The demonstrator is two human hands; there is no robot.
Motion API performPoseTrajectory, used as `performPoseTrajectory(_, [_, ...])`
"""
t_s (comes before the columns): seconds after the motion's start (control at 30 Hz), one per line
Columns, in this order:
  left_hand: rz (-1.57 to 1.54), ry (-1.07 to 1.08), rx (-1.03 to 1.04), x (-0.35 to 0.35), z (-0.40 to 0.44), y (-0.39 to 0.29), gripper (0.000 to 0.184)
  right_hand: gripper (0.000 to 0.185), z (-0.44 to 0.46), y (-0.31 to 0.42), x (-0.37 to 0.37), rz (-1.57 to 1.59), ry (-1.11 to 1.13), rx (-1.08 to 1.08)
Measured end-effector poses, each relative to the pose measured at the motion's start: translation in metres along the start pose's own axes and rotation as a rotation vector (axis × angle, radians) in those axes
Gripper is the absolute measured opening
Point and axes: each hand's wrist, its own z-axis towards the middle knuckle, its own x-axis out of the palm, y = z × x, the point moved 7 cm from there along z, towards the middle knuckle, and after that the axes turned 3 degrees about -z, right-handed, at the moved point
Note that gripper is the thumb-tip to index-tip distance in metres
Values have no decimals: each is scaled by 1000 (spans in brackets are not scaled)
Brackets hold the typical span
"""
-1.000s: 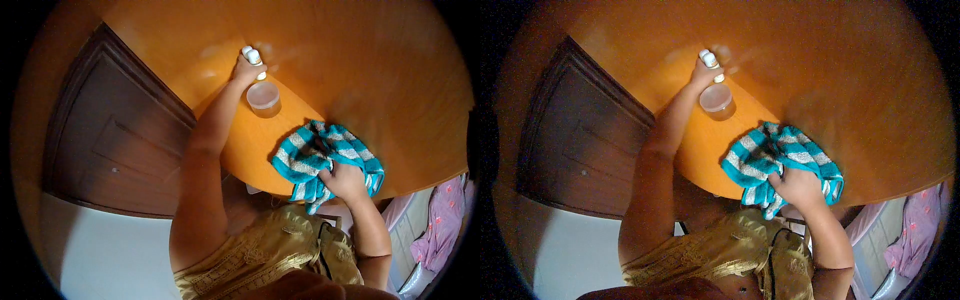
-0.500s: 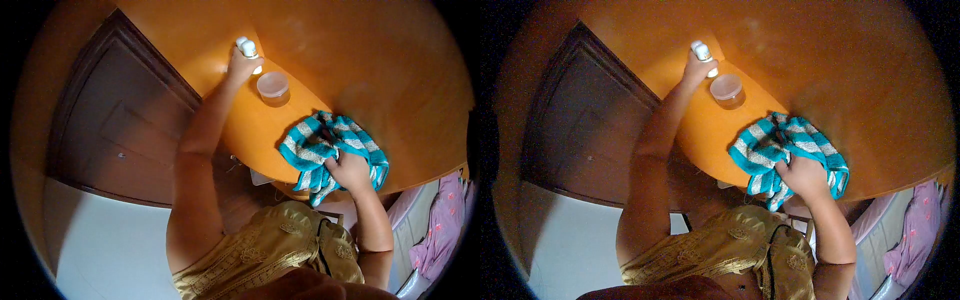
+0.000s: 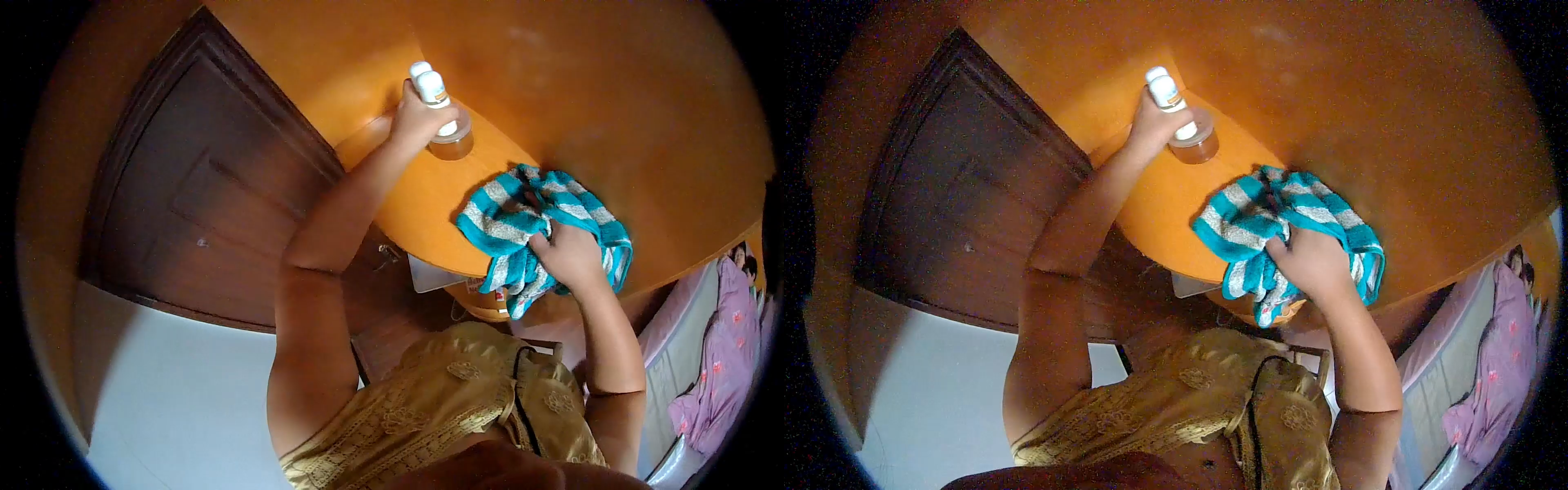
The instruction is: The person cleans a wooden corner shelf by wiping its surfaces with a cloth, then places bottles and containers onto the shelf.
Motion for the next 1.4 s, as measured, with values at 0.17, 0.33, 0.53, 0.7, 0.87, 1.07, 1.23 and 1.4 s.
performPoseTrajectory(0.17, [-219,37,51,4,10,16,71,47,-3,3,-2,31,-100,-62])
performPoseTrajectory(0.33, [-234,37,50,14,-4,17,80,47,-4,3,-4,41,-66,-47])
performPoseTrajectory(0.53, [-137,-115,81,17,-15,2,76,47,-3,2,-2,80,-130,-111])
performPoseTrajectory(0.7, [-34,-197,-44,16,1,13,86,48,-3,1,-2,65,-152,-129])
performPoseTrajectory(0.87, [57,-251,-18,14,22,7,89,47,-2,1,-3,72,-75,-75])
performPoseTrajectory(1.07, [194,-371,31,8,76,48,90,46,0,2,-4,87,-44,-44])
performPoseTrajectory(1.23, [310,-462,-12,-5,89,57,90,45,-2,4,-6,76,-238,-185])
performPoseTrajectory(1.4, [398,-490,38,-5,92,53,88,46,0,2,-4,80,-147,-127])
